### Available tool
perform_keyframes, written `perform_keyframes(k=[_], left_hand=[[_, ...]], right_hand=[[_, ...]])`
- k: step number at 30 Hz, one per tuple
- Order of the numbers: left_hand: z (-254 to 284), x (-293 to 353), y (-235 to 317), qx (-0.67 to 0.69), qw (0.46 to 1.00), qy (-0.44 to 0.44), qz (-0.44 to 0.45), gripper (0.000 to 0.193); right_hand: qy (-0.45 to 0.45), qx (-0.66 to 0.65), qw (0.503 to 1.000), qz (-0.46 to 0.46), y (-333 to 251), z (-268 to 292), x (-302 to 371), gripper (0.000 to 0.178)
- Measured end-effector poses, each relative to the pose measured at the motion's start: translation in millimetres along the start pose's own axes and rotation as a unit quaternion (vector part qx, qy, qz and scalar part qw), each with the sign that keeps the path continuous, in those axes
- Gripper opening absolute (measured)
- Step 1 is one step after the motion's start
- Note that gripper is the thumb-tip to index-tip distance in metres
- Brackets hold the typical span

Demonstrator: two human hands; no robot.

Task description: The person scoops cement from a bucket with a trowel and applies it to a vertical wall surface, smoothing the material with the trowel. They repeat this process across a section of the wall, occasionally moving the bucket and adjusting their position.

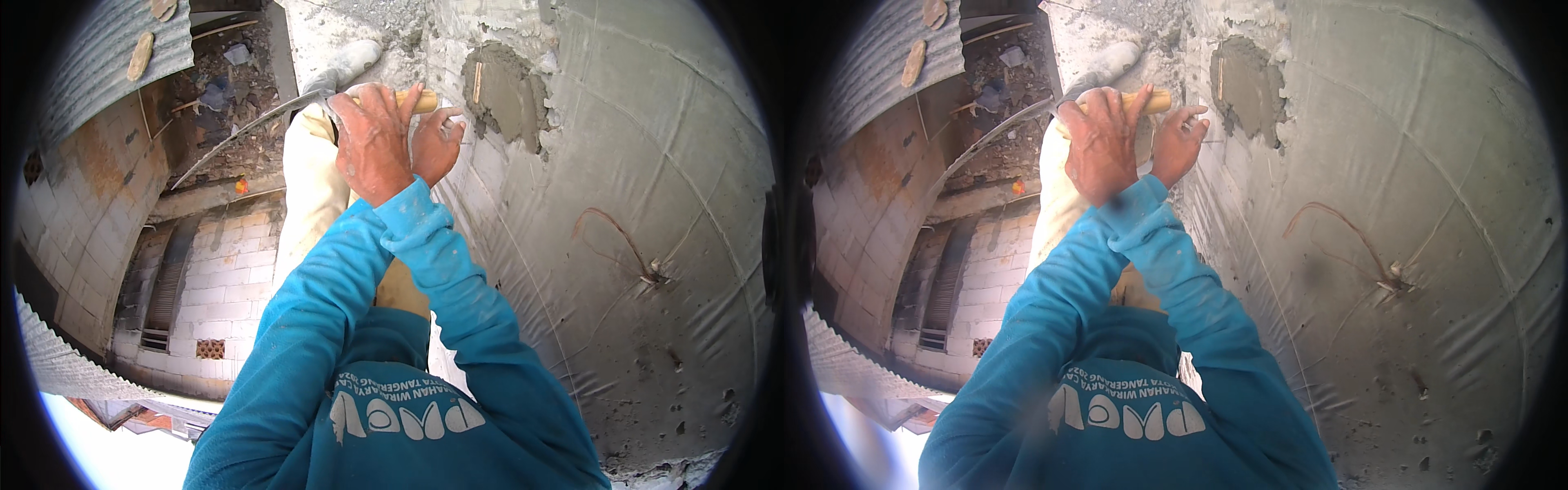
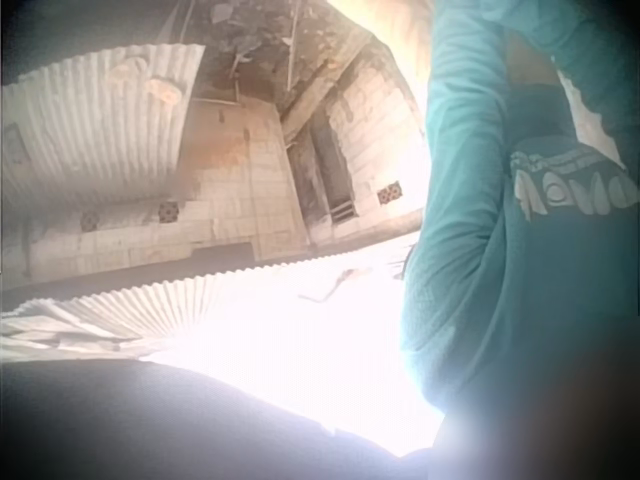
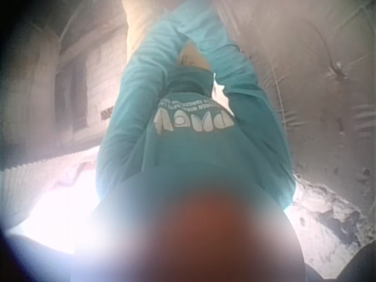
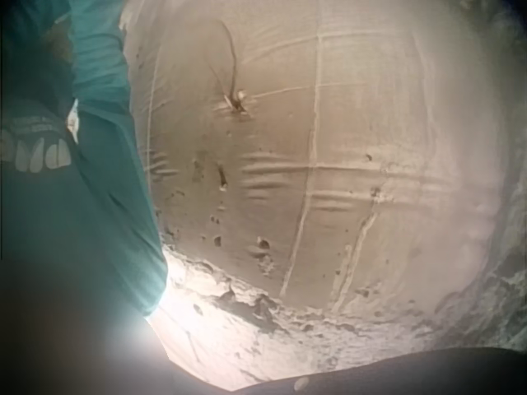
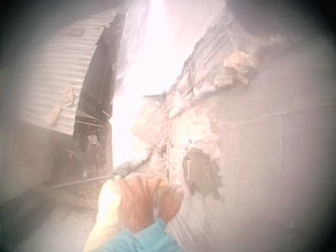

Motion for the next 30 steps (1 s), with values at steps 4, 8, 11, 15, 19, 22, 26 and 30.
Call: perform_keyframes(k=[4,8,11,15,19,22,26,30], left_hand=[[-2,-4,15,0.005,0.999,0.018,-0.028,0.034],[-7,-12,20,0.009,1.000,-0.002,-0.011,0.038],[-13,-17,19,-0.023,0.998,0.028,-0.052,0.041],[-24,-24,20,-0.066,0.991,0.053,-0.100,0.044],[-10,-25,34,-0.115,0.980,0.066,-0.149,0.042],[18,-15,48,-0.203,0.952,0.090,-0.211,0.038],[43,-4,49,-0.259,0.937,0.088,-0.216,0.035],[45,0,22,-0.144,0.989,-0.016,-0.011,0.034]], right_hand=[[0.005,-0.010,1.000,0.001,-4,4,-4,0.030],[0.011,0.004,1.000,0.004,-6,14,-8,0.029],[0.017,-0.003,1.000,-0.005,-5,23,-11,0.030],[0.012,-0.003,0.999,-0.036,-7,33,-18,0.032],[0.029,0.009,0.999,-0.022,-19,46,-28,0.034],[0.026,0.016,0.999,-0.039,-29,58,-32,0.032],[-0.002,-0.007,0.992,-0.127,-33,76,-33,0.030],[0.031,-0.016,0.983,-0.180,-27,102,-26,0.034]])
Point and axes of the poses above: each hand's wrist, its own x-axis away from the middle knuckle, its own z-axis out of the back of the hand, y = z × x, the point moved 3 cm from there along -x, towards the middle knuckle, and after that the axes turned 12 degrees about y, right-handed, at the moved point
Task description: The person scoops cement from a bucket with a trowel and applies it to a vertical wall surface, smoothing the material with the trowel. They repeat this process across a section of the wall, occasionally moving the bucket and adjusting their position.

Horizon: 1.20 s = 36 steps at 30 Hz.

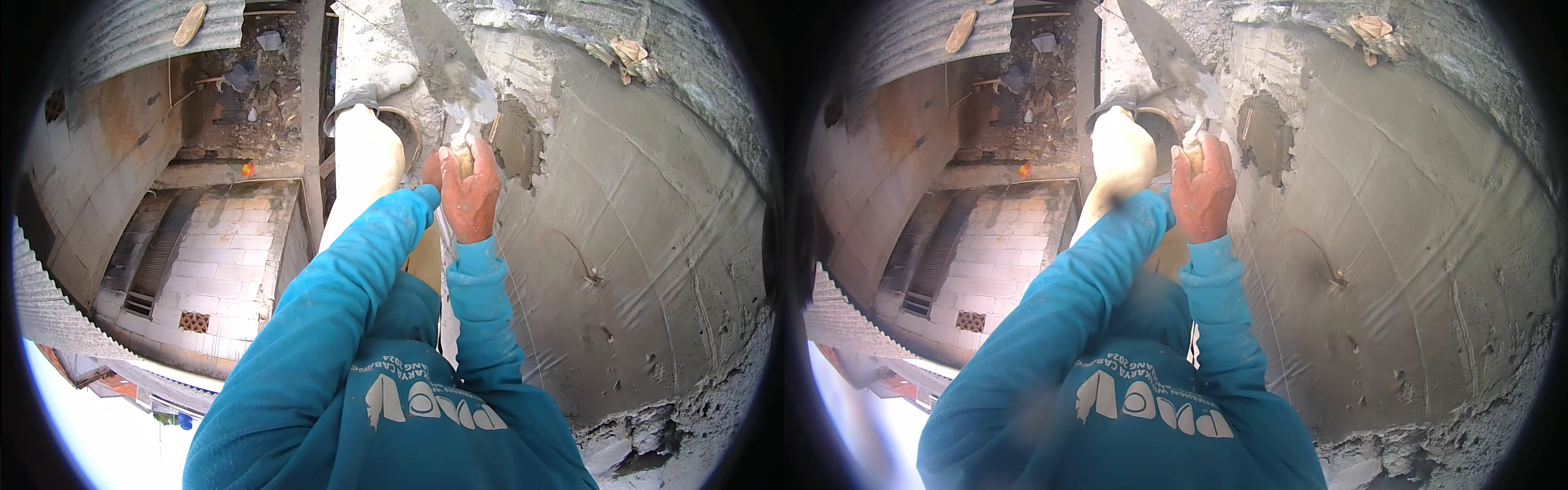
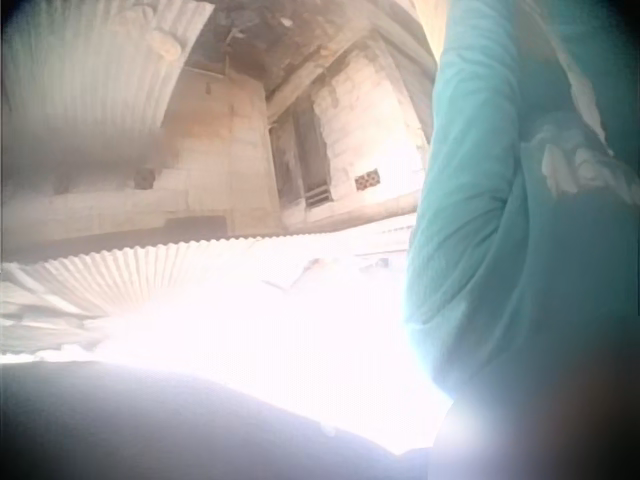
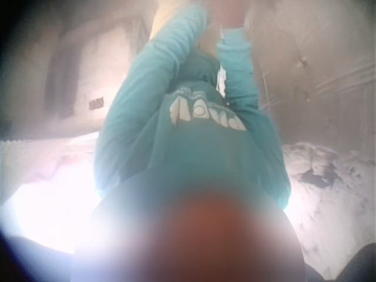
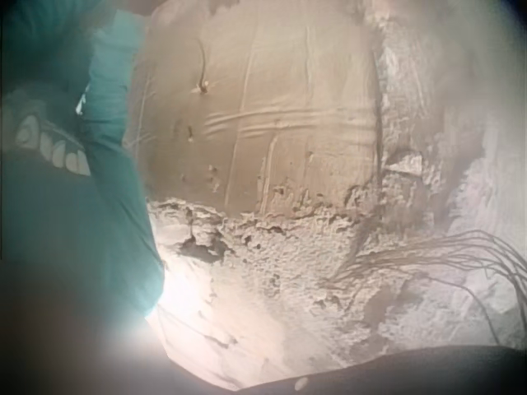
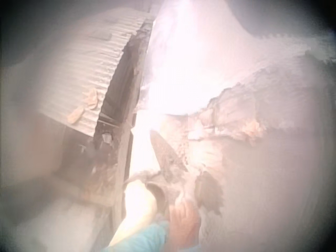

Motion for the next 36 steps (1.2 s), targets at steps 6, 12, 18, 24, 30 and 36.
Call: perform_keyframes(k=[6,12,18,24,30,36], left_hand=[[17,-17,-12,0.016,0.998,-0.009,0.060,0.028],[108,-21,-53,0.055,0.986,0.151,0.032,0.029],[212,72,-179,-0.050,0.964,0.258,0.038,0.030],[245,284,-313,-0.216,0.933,0.217,0.188,0.032],[192,488,-371,-0.114,0.899,0.270,0.325,0.033],[131,560,-364,0.029,0.867,0.284,0.409,0.029]], right_hand=[[0.033,0.027,0.995,-0.087,31,21,34,0.032],[0.014,0.152,0.984,-0.088,97,3,109,0.034],[-0.088,0.216,0.962,-0.139,162,9,163,0.044],[-0.110,0.250,0.946,-0.175,187,26,178,0.052],[-0.150,0.258,0.934,-0.196,210,27,177,0.052],[-0.147,0.233,0.937,-0.217,227,24,182,0.054]])
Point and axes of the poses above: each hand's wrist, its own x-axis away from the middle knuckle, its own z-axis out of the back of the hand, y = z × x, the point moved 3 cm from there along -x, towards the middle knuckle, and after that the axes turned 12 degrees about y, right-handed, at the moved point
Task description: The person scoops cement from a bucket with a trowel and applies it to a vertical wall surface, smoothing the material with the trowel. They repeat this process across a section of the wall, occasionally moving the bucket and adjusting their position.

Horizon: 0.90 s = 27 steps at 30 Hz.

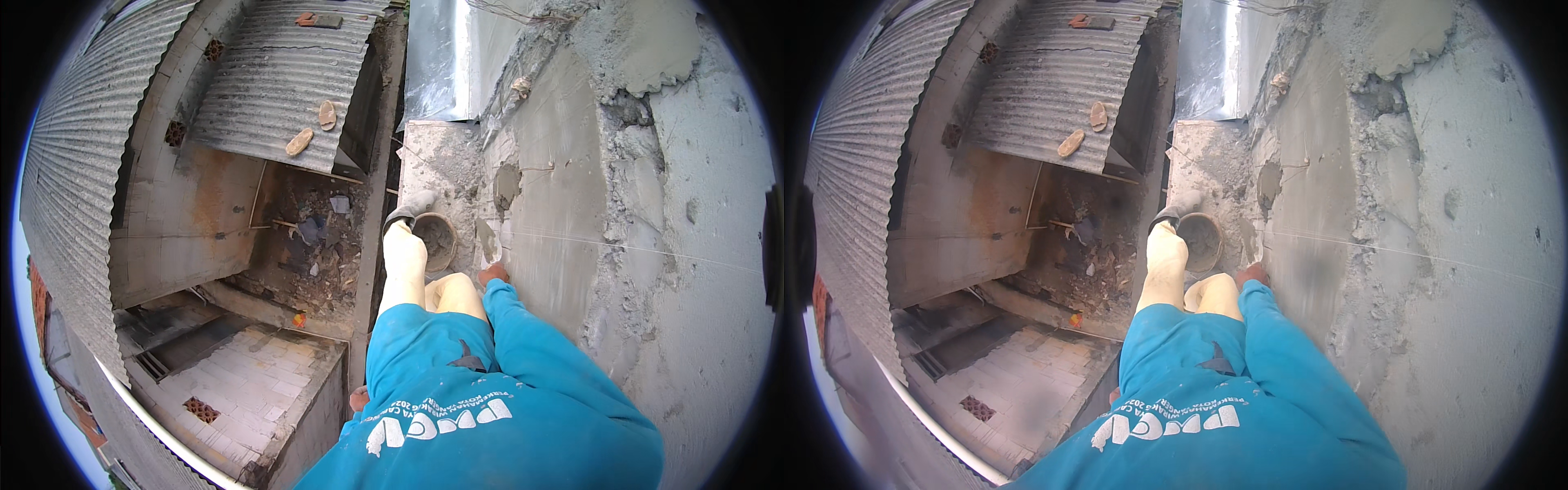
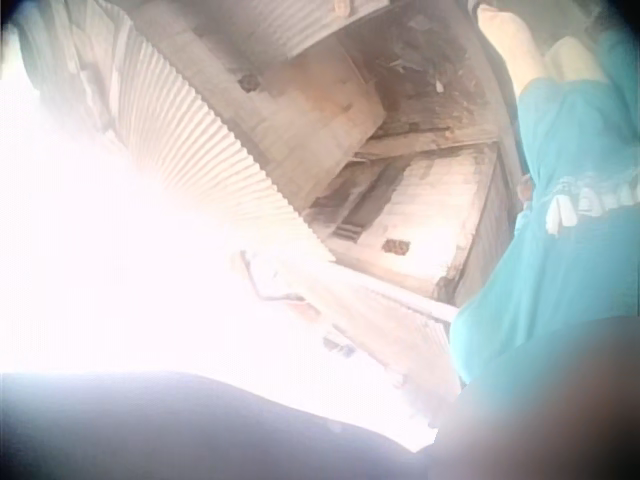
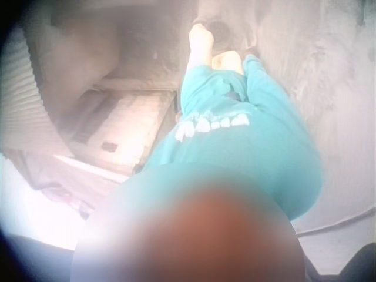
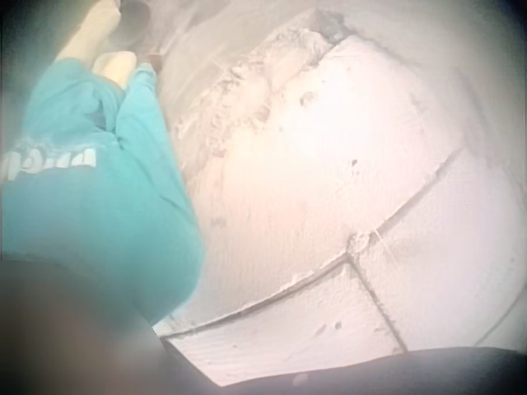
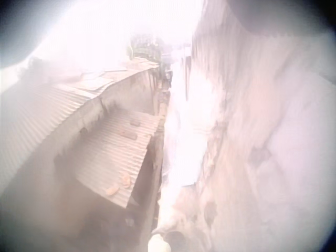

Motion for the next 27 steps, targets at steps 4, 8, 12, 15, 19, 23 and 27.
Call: perform_keyframes(k=[4,8,12,15,19,23,27], left_hand=[[17,21,56,0.050,0.996,0.023,-0.075,0.023],[38,19,113,0.188,0.982,0.007,-0.030,0.023],[67,12,137,0.214,0.976,0.024,-0.042,0.025],[95,17,131,0.215,0.976,0.036,-0.016,0.028],[116,32,102,0.196,0.980,0.037,0.015,0.031],[120,47,57,0.214,0.975,0.017,0.056,0.031],[119,58,10,0.237,0.968,0.000,0.079,0.031]], right_hand=[[-0.002,-0.025,1.000,0.003,-3,-4,-1,0.056],[-0.030,-0.016,0.999,0.030,-4,-9,-6,0.052],[-0.028,0.000,0.999,0.041,2,-19,-10,0.053],[-0.037,-0.004,0.998,0.050,4,-31,-12,0.053],[-0.056,0.016,0.996,0.070,6,-45,-19,0.051],[-0.061,0.054,0.989,0.124,9,-47,-24,0.050],[-0.057,0.081,0.982,0.159,10,-43,-28,0.050]])
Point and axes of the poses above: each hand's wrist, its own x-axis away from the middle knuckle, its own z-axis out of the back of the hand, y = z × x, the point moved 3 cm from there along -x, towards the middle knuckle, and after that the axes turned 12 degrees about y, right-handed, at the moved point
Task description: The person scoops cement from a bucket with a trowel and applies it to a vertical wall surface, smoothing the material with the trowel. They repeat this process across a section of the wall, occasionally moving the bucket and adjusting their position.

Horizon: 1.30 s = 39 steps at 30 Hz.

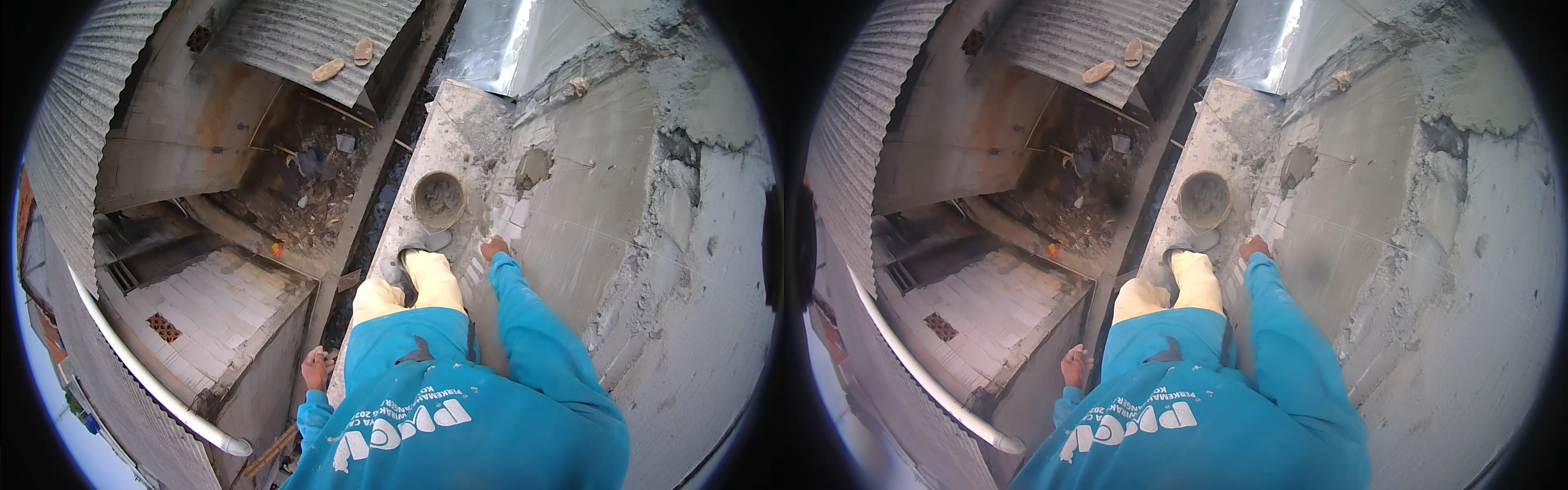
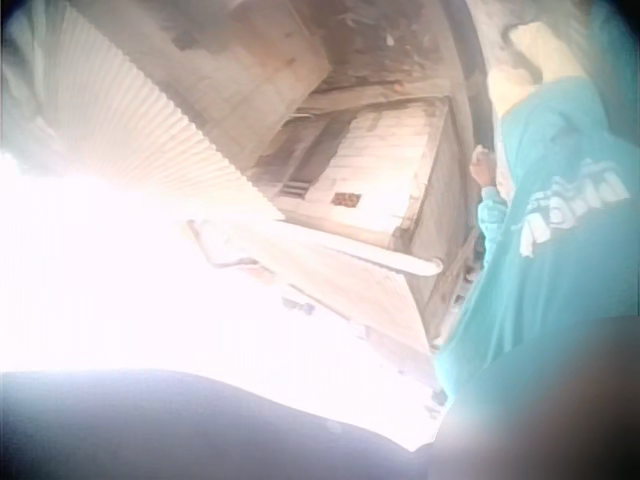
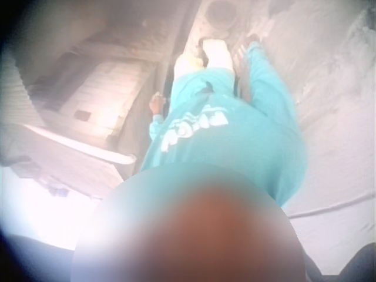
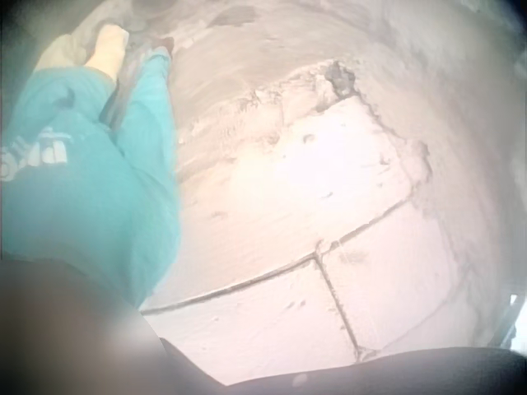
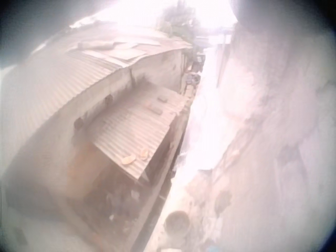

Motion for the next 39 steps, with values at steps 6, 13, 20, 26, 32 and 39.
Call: perform_keyframes(k=[6,13,20,26,32,39], left_hand=[[37,25,-85,0.022,0.996,0.029,0.078,0.031],[75,21,-137,0.057,0.993,0.014,0.103,0.031],[40,4,-132,0.083,0.992,-0.024,0.096,0.039],[27,-1,-172,-0.024,0.988,-0.088,-0.121,0.033],[42,-18,-219,0.071,0.991,-0.115,-0.020,0.033],[58,-11,-155,0.175,0.980,-0.003,0.098,0.040]], right_hand=[[0.033,0.033,0.996,0.071,-13,-2,-9,0.043],[0.073,0.063,0.985,0.140,-64,4,-1,0.043],[0.066,-0.085,0.987,0.121,-85,-7,60,0.049],[0.039,-0.008,0.996,0.085,-45,-11,116,0.046],[0.017,-0.099,0.995,-0.011,11,-29,124,0.041],[0.026,-0.087,0.996,0.005,44,-55,107,0.038]])
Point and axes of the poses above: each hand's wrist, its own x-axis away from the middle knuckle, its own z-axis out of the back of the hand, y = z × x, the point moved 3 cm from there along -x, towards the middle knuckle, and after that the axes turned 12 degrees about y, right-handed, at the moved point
